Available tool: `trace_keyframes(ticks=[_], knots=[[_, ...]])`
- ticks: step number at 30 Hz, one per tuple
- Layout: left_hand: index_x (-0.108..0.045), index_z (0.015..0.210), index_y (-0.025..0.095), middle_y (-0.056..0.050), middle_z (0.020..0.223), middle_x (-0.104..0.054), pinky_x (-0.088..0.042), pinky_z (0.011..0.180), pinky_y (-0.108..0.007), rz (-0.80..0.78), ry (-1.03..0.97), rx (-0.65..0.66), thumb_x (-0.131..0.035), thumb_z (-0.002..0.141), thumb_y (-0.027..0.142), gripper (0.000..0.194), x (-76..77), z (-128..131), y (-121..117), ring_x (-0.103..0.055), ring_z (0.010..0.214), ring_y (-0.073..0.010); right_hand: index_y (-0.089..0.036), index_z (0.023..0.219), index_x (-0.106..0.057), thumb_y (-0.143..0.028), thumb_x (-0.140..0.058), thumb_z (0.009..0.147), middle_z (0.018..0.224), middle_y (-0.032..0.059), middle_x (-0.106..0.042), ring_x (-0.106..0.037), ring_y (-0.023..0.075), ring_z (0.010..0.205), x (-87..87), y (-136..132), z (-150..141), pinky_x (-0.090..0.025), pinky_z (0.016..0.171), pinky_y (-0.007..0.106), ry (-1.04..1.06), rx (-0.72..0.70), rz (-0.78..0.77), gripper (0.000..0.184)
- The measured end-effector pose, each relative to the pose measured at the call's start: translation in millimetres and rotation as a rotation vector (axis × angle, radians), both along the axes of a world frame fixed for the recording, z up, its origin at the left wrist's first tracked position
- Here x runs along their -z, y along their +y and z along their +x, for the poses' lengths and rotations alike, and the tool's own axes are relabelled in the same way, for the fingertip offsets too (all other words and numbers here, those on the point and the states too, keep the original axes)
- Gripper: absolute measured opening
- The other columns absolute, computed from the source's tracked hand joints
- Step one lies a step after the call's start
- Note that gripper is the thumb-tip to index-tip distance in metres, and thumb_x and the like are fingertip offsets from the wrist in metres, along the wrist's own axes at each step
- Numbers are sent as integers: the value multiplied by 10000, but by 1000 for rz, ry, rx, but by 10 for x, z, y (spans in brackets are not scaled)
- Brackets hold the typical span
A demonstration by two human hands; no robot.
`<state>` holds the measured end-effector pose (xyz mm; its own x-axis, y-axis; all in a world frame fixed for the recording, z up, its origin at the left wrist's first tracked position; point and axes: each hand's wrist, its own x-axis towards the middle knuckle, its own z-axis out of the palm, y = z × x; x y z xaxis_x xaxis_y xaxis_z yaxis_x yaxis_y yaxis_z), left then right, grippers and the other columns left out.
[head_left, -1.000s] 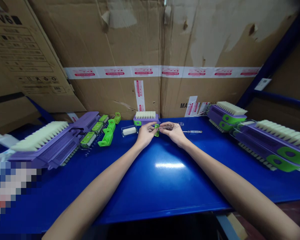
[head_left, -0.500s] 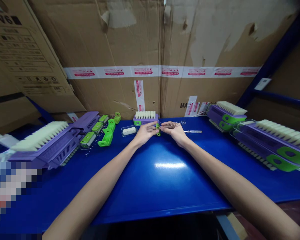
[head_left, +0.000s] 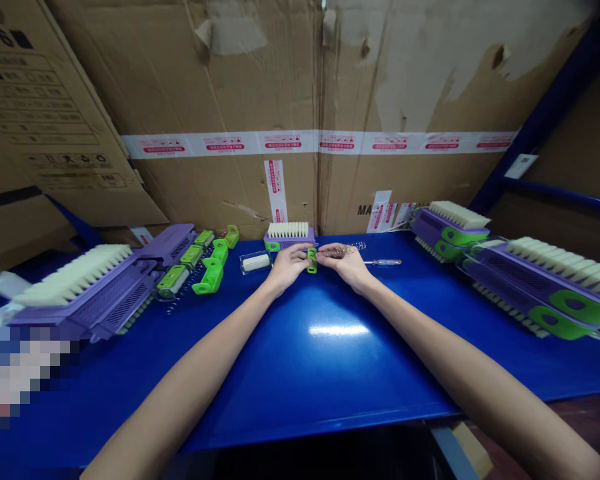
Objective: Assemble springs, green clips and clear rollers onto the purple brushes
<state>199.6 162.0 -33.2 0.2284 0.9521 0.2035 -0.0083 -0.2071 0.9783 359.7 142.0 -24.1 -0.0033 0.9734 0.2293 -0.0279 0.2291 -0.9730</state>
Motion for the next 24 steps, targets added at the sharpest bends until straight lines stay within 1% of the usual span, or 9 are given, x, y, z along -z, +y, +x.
trace_keyframes(ticks=[3, 9, 12, 14, 19, 24], knots=[[-663, 1019, 122, 27, 638, -605, -456, 653, -227, 24, 17, -36, -653, 653, 144, 367, -3, 17, -9, -564, 619, -98, -153, 779, -666, -296, -842, 469, 771, 44, -715, -672, 190, 771, 0, 10, -12, -540, 792, 345, -11, 21, 22, 384], [-679, 1018, 127, -2, 658, -640, -416, 563, -209, 46, 45, -67, -634, 703, 226, 333, -4, 29, -20, -548, 611, -111, -149, 791, -666, -354, -830, 498, 796, 68, -723, -680, 206, 784, 20, 47, 8, -541, 784, 350, -60, 25, 56, 393], [-683, 1032, 120, -12, 653, -648, -403, 544, -212, 47, 54, -86, -623, 724, 246, 338, 5, 34, -16, -541, 590, -113, -150, 795, -666, -370, -826, 507, 804, 69, -725, -681, 207, 784, 19, 45, 12, -542, 773, 345, -74, 15, 60, 396], [-677, 1055, 113, -13, 659, -652, -407, 554, -217, 36, 62, -93, -627, 715, 228, 362, 6, 32, -11, -546, 594, -115, -149, 797, -667, -370, -819, 521, 802, 67, -725, -681, 203, 773, 12, 33, 17, -543, 763, 341, -102, -7, 61, 385], [-664, 1066, 103, -6, 677, -668, -453, 653, -239, -2, 54, -74, -659, 653, 144, 415, -6, 29, -3, -577, 632, -116, -148, 775, -667, -357, -819, 509, 757, 49, -720, -675, 190, 736, 0, 10, 27, -545, 746, 335, -151, -47, 51, 371], [-672, 990, 94, 2, 627, -651, -441, 617, -228, -23, 28, -112, -679, 619, 104, 371, 0, 59, -4, -574, 590, -112, -157, 782, -661, -357, -820, 502, 770, 47, -718, -674, 186, 739, 25, 30, 8, -540, 760, 337, -118, -39, 63, 379]])
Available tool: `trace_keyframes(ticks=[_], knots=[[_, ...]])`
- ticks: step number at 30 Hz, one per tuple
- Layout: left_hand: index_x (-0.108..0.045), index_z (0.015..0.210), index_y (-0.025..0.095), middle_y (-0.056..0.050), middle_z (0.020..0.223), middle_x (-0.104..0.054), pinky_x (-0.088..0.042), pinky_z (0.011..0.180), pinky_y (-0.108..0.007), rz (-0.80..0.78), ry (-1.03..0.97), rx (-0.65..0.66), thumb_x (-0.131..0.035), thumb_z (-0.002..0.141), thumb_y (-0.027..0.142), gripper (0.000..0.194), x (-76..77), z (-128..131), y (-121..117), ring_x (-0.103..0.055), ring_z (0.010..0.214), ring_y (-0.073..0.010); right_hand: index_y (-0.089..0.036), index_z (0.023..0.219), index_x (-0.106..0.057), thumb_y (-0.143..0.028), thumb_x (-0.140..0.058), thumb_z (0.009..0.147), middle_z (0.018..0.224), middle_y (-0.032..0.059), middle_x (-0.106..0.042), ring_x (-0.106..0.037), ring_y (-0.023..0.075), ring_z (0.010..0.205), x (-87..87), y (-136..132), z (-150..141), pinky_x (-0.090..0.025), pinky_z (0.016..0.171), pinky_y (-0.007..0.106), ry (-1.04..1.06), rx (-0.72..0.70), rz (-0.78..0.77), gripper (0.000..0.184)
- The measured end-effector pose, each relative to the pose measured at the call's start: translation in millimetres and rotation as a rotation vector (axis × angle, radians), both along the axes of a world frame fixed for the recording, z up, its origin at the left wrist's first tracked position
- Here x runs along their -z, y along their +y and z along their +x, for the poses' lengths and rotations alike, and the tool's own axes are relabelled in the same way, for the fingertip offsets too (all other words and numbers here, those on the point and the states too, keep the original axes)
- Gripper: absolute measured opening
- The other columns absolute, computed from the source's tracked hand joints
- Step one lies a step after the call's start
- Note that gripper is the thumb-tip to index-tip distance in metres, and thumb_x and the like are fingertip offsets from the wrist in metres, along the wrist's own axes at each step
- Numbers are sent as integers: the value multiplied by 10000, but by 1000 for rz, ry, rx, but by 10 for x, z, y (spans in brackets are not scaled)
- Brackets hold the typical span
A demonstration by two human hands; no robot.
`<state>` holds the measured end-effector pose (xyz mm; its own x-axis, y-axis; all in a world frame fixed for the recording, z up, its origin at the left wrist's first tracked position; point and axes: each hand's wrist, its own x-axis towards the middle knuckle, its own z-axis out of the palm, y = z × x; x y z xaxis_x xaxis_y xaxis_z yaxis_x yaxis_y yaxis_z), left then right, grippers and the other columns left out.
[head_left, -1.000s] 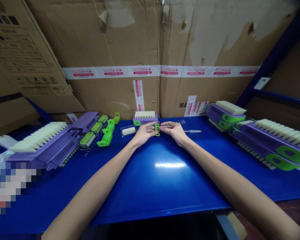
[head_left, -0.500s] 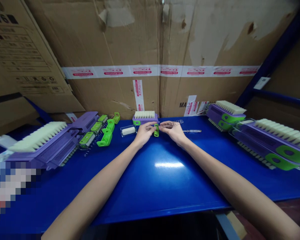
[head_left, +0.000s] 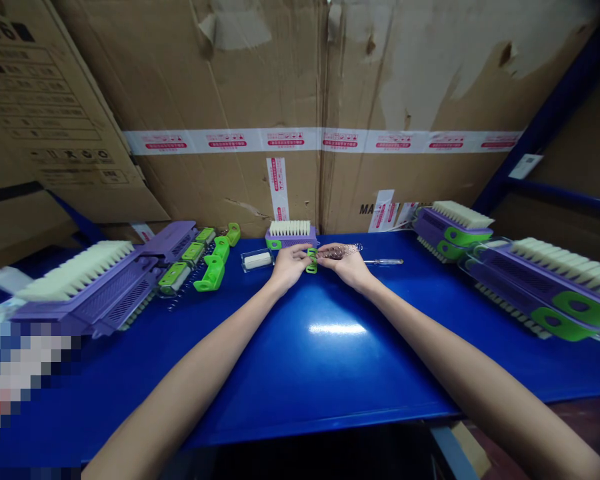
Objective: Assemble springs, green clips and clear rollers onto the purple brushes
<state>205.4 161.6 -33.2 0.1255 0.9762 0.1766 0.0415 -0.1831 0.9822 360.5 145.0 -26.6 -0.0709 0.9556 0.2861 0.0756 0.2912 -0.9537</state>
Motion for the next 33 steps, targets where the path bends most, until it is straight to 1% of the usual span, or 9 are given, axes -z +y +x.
trace_keyframes(ticks=[5, 9, 12, 17, 20, 24, 28, 31, 33], knots=[[-671, 967, 94, 2, 624, -649, -439, 601, -225, 9, -8, -23, -657, 616, 72, 352, -8, 12, -14, -583, 591, -116, -165, 805, -655, -367, -807, 538, 789, 48, -716, -670, 188, 750, 35, 2, -11, -536, 742, 328, -35, 4, 36, 367], [-671, 969, 94, 8, 609, -641, -436, 603, -221, 7, 6, -17, -629, 633, 67, 340, -36, 11, -41, -572, 584, -110, -188, 849, -650, -246, -738, 643, 853, 35, -707, -661, 183, 807, 49, -24, 1, -510, 766, 313, -225, 30, 205, 231], [-680, 966, 99, 11, 610, -638, -440, 625, -227, 23, 22, -6, -622, 638, 71, 334, -50, 8, -54, -563, 590, -108, -195, 849, -638, -178, -685, 686, 850, 25, -691, -649, 174, 799, 49, -33, 7, -489, 769, 304, -345, 41, 310, 170], [-681, 1024, 100, 5, 636, -641, -445, 674, -245, 43, 30, 100, -652, 663, 131, 364, -48, -29, -36, -560, 622, -112, -197, 819, -626, -194, -681, 703, 840, 25, -669, -623, 168, 783, 53, -30, 5, -467, 744, 291, -401, 114, 407, 128], [-671, 1066, 102, 9, 653, -637, -451, 708, -252, 45, 20, 167, -660, 681, 151, 388, -37, -62, -14, -564, 638, -106, -207, 822, -621, -205, -671, 715, 840, 17, -666, -616, 162, 773, 67, -21, 11, -465, 741, 287, -403, 135, 399, 118], [-642, 1135, 114, -24, 786, -679, -467, 769, -280, 22, 23, 243, -687, 674, 136, 463, -12, -89, 15, -608, 714, -122, -206, 824, -624, -192, -670, 712, 833, 18, -659, -615, 166, 772, 79, -3, 29, -472, 750, 298, -392, 141, 386, 122], [-620, 1165, 104, -58, 864, -699, -481, 797, -304, 18, 30, 250, -702, 663, 105, 508, 20, -92, 44, -635, 746, -140, -201, 809, -652, -183, -684, 692, 904, 52, -659, -618, 205, 878, 67, -3, 39, -482, 804, 339, -410, 108, 398, 123], [-619, 1160, 98, -70, 879, -706, -489, 821, -319, 37, 22, 262, -702, 667, 101, 500, 27, -89, 51, -650, 786, -158, -196, 889, -669, -219, -686, 700, 996, 69, -648, -621, 219, 924, 65, -9, 37, -504, 761, 329, -388, 83, 356, 190], [-620, 1154, 93, -74, 882, -709, -492, 834, -326, 42, 20, 263, -701, 668, 104, 493, 17, -84, 43, -655, 804, -165, -193, 926, -669, -217, -685, 704, 1013, 67, -650, -627, 213, 934, 75, -5, 35, -503, 787, 328, -378, 89, 349, 224]])
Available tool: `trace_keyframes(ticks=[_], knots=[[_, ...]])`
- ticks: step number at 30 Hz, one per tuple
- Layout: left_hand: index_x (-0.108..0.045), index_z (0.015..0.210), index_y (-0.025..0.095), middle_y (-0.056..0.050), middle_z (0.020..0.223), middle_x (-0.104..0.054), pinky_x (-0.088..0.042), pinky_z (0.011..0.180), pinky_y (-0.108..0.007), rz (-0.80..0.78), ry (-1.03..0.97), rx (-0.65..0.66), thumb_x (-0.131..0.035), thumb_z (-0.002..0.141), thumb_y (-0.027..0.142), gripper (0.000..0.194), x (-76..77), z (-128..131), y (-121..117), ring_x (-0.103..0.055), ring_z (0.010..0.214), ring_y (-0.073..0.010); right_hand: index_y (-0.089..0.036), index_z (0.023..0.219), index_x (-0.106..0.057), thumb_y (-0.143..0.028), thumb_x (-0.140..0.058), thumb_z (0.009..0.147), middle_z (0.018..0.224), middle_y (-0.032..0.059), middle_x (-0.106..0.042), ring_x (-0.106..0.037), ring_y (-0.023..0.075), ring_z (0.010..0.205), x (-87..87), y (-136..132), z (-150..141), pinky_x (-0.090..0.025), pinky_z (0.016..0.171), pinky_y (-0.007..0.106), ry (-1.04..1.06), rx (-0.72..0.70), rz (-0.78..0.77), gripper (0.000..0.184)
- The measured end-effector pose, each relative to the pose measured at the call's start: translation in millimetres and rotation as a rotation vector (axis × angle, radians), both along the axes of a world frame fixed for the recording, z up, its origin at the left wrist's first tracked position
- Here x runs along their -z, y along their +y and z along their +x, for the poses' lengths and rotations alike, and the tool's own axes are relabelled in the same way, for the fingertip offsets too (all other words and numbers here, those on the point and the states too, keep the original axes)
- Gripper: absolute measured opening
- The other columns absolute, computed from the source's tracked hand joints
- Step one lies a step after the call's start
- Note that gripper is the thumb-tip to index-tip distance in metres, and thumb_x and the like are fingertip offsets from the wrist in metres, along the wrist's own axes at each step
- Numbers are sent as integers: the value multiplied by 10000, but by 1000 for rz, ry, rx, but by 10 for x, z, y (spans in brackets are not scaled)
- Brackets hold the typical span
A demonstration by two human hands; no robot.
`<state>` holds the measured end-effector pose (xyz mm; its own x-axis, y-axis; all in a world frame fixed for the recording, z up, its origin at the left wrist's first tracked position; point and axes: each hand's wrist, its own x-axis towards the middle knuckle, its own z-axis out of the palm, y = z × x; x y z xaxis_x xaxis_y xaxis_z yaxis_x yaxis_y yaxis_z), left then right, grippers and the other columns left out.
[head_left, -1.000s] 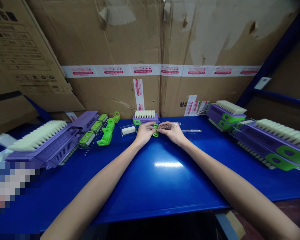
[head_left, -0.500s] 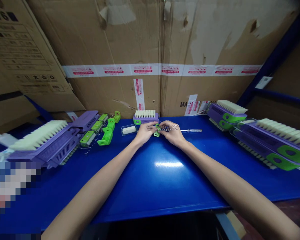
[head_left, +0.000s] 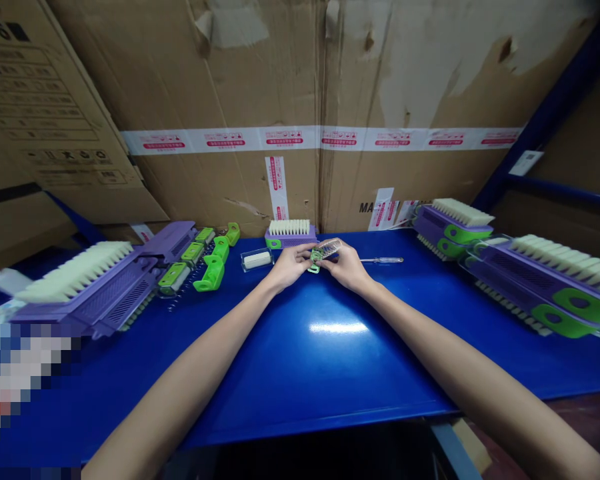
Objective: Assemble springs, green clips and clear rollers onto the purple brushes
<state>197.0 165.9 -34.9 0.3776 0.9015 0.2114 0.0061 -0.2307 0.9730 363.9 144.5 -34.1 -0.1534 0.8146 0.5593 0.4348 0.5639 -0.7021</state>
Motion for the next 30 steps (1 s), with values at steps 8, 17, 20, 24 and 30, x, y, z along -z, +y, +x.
trace_keyframes(ticks=[8, 17, 20, 24, 30], knots=[[-660, 1091, 98, -67, 872, -718, -495, 809, -308, 19, 25, 4, -691, 648, 106, 444, -58, 33, -41, -652, 811, -172, -205, 935, -668, -173, -683, 696, 963, 43, -674, -631, 199, 920, 12, 39, -2, -476, 856, 335, -8, -11, 11, 242], [-662, 1097, 107, -65, 890, -722, -488, 836, -320, -26, -8, 40, -665, 631, 76, 466, -53, 50, -56, -656, 830, -176, -193, 967, -636, -223, -663, 707, 927, 49, -655, -622, 193, 863, -34, 25, 26, -477, 752, 295, -60, -54, 12, 262], [-629, 1153, 105, -74, 921, -719, -490, 823, -311, -61, -27, 18, -672, 621, 66, 535, -44, 34, -63, -654, 827, -166, -187, 925, -653, -260, -690, 688, 926, 51, -672, -631, 203, 871, -9, 35, 23, -482, 783, 314, 12, -61, -51, 251], [-571, 1217, 96, -104, 1036, -696, -488, 828, -306, -87, -8, 25, -702, 581, 50, 651, -51, 14, -79, -651, 868, -165, -178, 890, -665, -270, -687, 690, 890, 47, -698, -648, 197, 807, 8, 40, 19, -500, 765, 326, 77, -92, -175, 222], [-581, 1143, 97, -63, 893, -698, -493, 746, -278, 19, 41, -2, -719, 575, 73, 585, -46, 53, -101, -644, 751, -142, -185, 1024, -673, -122, -632, 674, 1082, 70, -670, -606, 216, 1041, -30, -29, 9, -443, 949, 359, -16, -57, -6, 359]])
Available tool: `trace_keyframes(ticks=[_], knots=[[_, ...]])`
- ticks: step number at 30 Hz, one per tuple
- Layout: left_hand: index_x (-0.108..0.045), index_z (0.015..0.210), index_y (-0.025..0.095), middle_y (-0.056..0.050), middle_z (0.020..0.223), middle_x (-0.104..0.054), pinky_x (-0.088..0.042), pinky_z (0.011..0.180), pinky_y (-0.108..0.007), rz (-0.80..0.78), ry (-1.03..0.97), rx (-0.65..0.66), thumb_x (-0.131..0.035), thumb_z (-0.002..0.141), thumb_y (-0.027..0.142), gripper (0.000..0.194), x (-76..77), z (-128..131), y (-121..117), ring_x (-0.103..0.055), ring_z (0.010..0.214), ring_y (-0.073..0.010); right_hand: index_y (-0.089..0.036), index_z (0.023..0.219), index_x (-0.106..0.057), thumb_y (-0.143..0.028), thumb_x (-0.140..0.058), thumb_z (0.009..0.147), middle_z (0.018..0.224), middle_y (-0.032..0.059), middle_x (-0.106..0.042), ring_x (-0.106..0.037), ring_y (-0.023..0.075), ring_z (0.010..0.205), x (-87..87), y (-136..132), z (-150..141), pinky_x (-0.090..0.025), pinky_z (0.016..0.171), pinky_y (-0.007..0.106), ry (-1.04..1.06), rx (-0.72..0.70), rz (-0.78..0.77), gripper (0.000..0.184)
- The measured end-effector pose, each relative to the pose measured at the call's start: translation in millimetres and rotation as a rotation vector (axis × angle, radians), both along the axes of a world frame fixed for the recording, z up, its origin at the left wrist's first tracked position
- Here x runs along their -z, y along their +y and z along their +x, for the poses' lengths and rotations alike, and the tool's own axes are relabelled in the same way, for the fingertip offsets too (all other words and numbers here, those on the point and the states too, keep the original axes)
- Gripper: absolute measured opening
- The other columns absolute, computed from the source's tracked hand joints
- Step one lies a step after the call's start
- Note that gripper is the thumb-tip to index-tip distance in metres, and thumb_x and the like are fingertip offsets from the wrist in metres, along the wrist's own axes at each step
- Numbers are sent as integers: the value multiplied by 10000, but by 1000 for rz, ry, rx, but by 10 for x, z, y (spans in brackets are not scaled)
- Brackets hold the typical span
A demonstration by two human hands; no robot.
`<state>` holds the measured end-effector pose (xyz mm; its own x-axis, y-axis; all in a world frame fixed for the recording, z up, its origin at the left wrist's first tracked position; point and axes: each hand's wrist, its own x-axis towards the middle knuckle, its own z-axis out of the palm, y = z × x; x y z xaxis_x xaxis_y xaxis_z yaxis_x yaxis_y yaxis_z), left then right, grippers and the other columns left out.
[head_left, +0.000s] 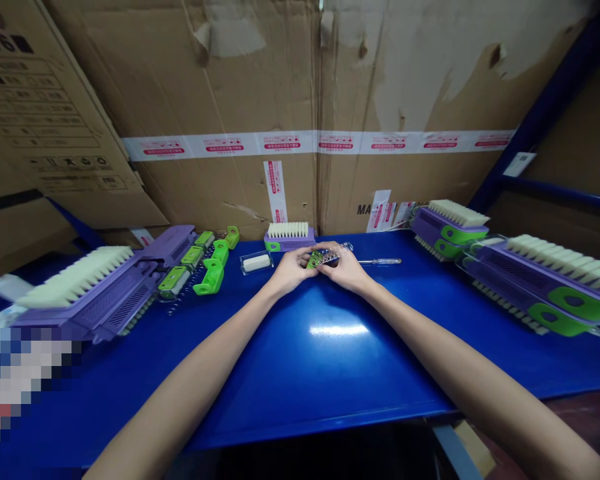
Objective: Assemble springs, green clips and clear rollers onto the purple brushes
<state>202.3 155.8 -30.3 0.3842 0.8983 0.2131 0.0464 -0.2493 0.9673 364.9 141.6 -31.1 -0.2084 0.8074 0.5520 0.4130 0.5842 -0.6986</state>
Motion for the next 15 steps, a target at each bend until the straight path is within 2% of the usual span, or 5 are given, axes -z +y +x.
trace_keyframes(ticks=[3, 5, 8, 11, 15], knots=[[-577, 1049, 106, -24, 778, -669, -474, 675, -238, 81, 5, -117, -677, 564, 30, 501, 54, 31, 18, -625, 703, -129, -196, 1052, -676, -194, -683, 690, 1166, 92, -635, -573, 244, 1102, -8, -45, -22, -412, 988, 401, -35, -1, 108, 362], [-555, 1001, 129, 3, 733, -640, -456, 642, -216, 132, 10, -189, -638, 562, 6, 463, 105, 44, 35, -609, 677, -115, -213, 1003, -692, -261, -688, 728, 1116, 79, -659, -589, 236, 1071, -1, -61, -37, -417, 979, 398, -40, -25, 150, 280], [-505, 972, 169, 32, 727, -614, -438, 626, -204, 190, 25, -240, -631, 575, 21, 442, 161, 49, 46, -591, 657, -100, -209, 960, -701, -285, -624, 796, 986, 50, -703, -648, 193, 932, 18, -63, -52, -479, 880, 334, 21, -92, 85, 196], [-464, 990, 181, 20, 793, -632, -457, 659, -224, 155, -6, -176, -652, 573, 30, 482, 147, 41, 31, -607, 697, -110, -199, 929, -711, -263, -644, 765, 933, 35, -724, -672, 180, 864, 22, -57, -52, -500, 835, 307, 93, -85, -14, 188], [-494, 1063, 159, -29, 887, -674, -497, 758, -299, 13, -61, -33, -701, 561, 35, 557, 56, 6, 9, -643, 768, -142, -184, 871, -717, -243, -682, 707, 897, 36, -731, -677, 180, 841, -18, -58, -25, -513, 815, 303, 168, -58, -98, 178]])
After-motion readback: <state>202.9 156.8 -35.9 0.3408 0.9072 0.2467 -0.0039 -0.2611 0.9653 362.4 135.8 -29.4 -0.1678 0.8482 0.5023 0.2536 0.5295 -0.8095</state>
